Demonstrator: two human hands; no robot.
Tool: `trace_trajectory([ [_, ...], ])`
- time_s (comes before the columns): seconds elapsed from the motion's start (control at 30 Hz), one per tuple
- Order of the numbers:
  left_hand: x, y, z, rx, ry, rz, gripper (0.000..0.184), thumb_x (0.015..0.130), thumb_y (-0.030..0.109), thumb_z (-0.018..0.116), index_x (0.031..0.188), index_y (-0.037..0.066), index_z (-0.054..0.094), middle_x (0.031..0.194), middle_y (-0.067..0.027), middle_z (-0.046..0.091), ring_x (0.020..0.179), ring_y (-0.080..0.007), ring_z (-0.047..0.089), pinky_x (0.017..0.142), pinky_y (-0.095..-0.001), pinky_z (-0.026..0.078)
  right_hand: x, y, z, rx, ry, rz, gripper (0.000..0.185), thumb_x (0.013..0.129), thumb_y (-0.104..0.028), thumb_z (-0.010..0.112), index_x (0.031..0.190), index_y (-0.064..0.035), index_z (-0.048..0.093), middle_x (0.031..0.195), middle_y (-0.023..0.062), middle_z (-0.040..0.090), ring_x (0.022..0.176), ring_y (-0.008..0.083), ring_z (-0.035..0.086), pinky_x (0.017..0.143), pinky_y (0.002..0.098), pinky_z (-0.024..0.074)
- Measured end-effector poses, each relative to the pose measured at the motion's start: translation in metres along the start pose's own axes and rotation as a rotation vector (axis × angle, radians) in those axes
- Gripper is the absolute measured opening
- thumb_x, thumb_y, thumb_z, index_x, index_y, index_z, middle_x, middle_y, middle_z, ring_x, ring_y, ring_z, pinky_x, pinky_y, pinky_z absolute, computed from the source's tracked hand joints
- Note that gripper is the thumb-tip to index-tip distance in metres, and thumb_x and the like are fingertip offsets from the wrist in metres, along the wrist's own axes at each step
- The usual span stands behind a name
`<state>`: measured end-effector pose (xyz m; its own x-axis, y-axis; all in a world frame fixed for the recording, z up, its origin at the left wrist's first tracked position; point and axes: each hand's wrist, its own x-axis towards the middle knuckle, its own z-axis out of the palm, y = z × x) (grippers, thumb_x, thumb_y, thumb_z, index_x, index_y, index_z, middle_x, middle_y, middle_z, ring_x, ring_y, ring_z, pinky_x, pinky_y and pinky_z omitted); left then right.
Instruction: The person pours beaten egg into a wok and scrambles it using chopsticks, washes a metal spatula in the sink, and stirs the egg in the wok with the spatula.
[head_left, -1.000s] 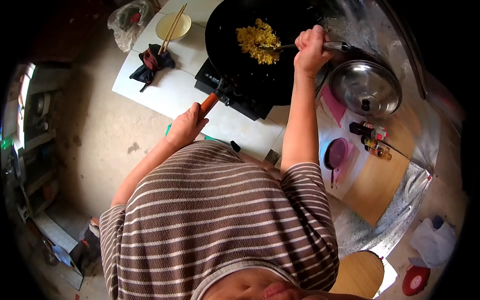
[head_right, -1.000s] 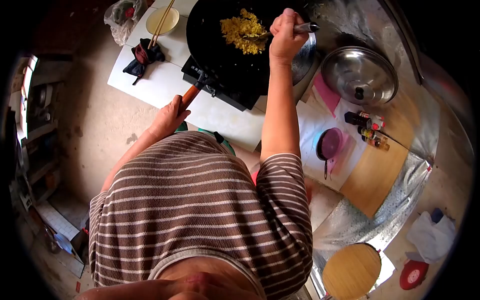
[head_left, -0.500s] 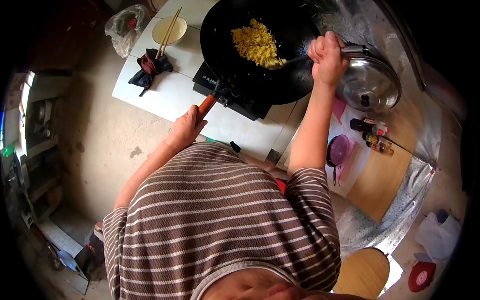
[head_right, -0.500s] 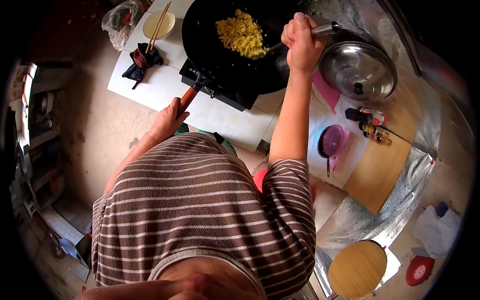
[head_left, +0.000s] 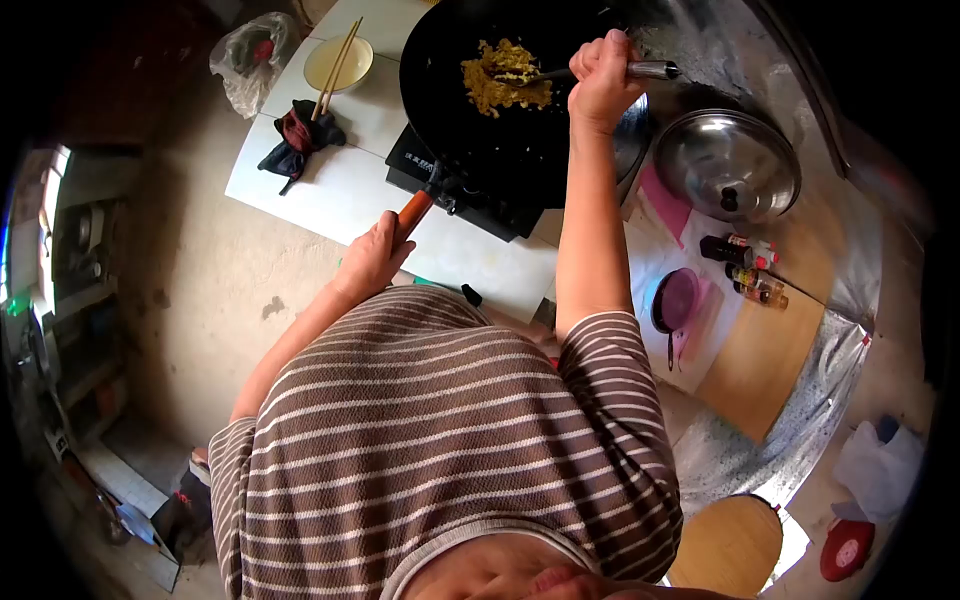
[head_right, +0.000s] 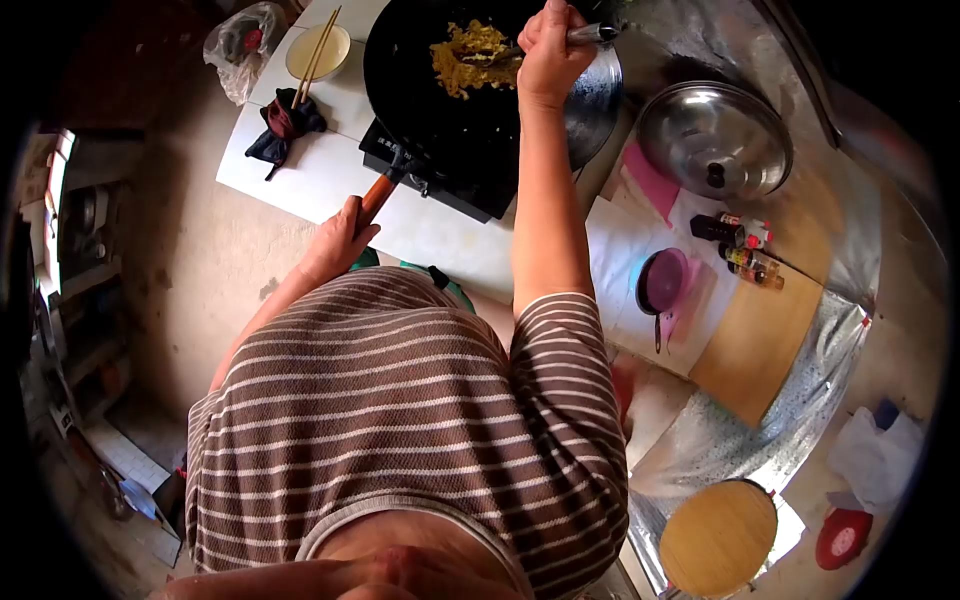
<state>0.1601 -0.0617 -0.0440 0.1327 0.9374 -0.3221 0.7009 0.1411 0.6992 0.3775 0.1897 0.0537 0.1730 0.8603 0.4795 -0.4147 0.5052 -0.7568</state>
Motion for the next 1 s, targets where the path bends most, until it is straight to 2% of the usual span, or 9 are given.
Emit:
trace_trajectory([
  [0.1,0.003,0.000,0.000,-0.004,-0.012,-0.021,0.034,0.087,0.024,0.061,0.098,0.004,0.036,0.087,-0.0257,0.060,0.081,-0.0465,0.057,0.068,-0.0517,0.045,-0.014,-0.023,0.003,-0.067,0.015,0.011,0.039,0.092,-0.012,0.048,0.059,-0.0124,0.026,0.048,-0.0034,0.023,0.040,0.0070,0.019,0.040,0.0269,0.0151],
  [0.17,0.001,0.000,0.001,-0.008,-0.022,-0.032,0.034,0.087,0.024,0.060,0.098,0.004,0.036,0.087,-0.0258,0.060,0.081,-0.0467,0.057,0.068,-0.0519,0.045,-0.021,-0.014,-0.006,0.015,0.000,0.061,0.033,0.093,-0.014,0.053,0.065,-0.0084,0.036,0.050,-0.0031,0.031,0.041,0.0055,0.026,0.039,0.0254,0.0187],
  [0.57,0.003,-0.003,0.002,0.013,-0.011,-0.002,0.034,0.087,0.025,0.060,0.100,0.003,0.036,0.087,-0.0272,0.059,0.081,-0.0479,0.057,0.069,-0.0524,0.045,-0.011,-0.040,-0.024,0.027,0.009,0.083,0.038,0.095,-0.014,0.049,0.061,-0.0118,0.033,0.049,-0.0035,0.028,0.040,0.0067,0.024,0.039,0.0258,0.0180],
  [0.67,0.003,-0.003,0.000,-0.001,-0.026,0.002,0.034,0.087,0.025,0.060,0.100,0.003,0.036,0.088,-0.0270,0.059,0.082,-0.0477,0.057,0.069,-0.0522,0.045,-0.016,-0.080,-0.024,-0.108,-0.004,0.280,0.039,0.094,-0.018,0.054,0.060,-0.0115,0.036,0.048,-0.0028,0.030,0.039,0.0069,0.025,0.038,0.0246,0.0191],
  [0.77,0.004,0.000,-0.003,-0.012,-0.051,-0.034,0.034,0.087,0.025,0.060,0.099,0.003,0.036,0.088,-0.0266,0.059,0.082,-0.0476,0.057,0.069,-0.0522,0.045,-0.026,-0.067,0.001,-0.131,0.029,0.295,0.042,0.094,-0.019,0.051,0.058,-0.0131,0.030,0.048,-0.0034,0.024,0.041,0.0086,0.022,0.040,0.0264,0.0194],
  [0.8,0.002,0.001,-0.002,-0.009,-0.057,-0.034,0.034,0.087,0.025,0.060,0.099,0.003,0.036,0.088,-0.0266,0.059,0.082,-0.0476,0.057,0.069,-0.0522,0.045,-0.028,-0.039,0.000,-0.009,0.086,0.205,0.031,0.093,-0.017,0.056,0.068,-0.0095,0.041,0.050,-0.0030,0.031,0.040,0.0068,0.026,0.038,0.0247,0.0216],
  [0.83,0.002,0.001,-0.002,-0.020,-0.059,-0.041,0.034,0.087,0.025,0.059,0.099,0.003,0.036,0.088,-0.0266,0.059,0.082,-0.0475,0.057,0.070,-0.0522,0.045,-0.028,-0.021,0.005,0.099,0.099,0.143,0.026,0.094,-0.018,0.056,0.073,-0.0096,0.042,0.051,-0.0028,0.033,0.043,0.0070,0.030,0.041,0.0252,0.0261],
  [0.93,0.005,0.000,-0.003,-0.008,-0.051,-0.031,0.034,0.087,0.025,0.059,0.100,0.003,0.037,0.089,-0.0267,0.059,0.082,-0.0474,0.057,0.070,-0.0522,0.045,-0.019,-0.007,0.009,0.113,0.200,0.048,0.034,0.094,-0.024,0.057,0.067,-0.0113,0.041,0.054,-0.0016,0.037,0.050,0.0093,0.035,0.051,0.0291,0.0332],
  [1.0,0.003,-0.002,-0.004,-0.007,-0.054,-0.012,0.034,0.087,0.025,0.060,0.100,0.003,0.037,0.089,-0.0271,0.060,0.082,-0.0471,0.057,0.069,-0.0520,0.046,-0.022,-0.010,0.015,0.174,0.205,0.052,0.027,0.093,-0.022,0.058,0.074,-0.0110,0.042,0.057,-0.0013,0.039,0.052,0.0099,0.036,0.054,0.0289,0.0350],
])
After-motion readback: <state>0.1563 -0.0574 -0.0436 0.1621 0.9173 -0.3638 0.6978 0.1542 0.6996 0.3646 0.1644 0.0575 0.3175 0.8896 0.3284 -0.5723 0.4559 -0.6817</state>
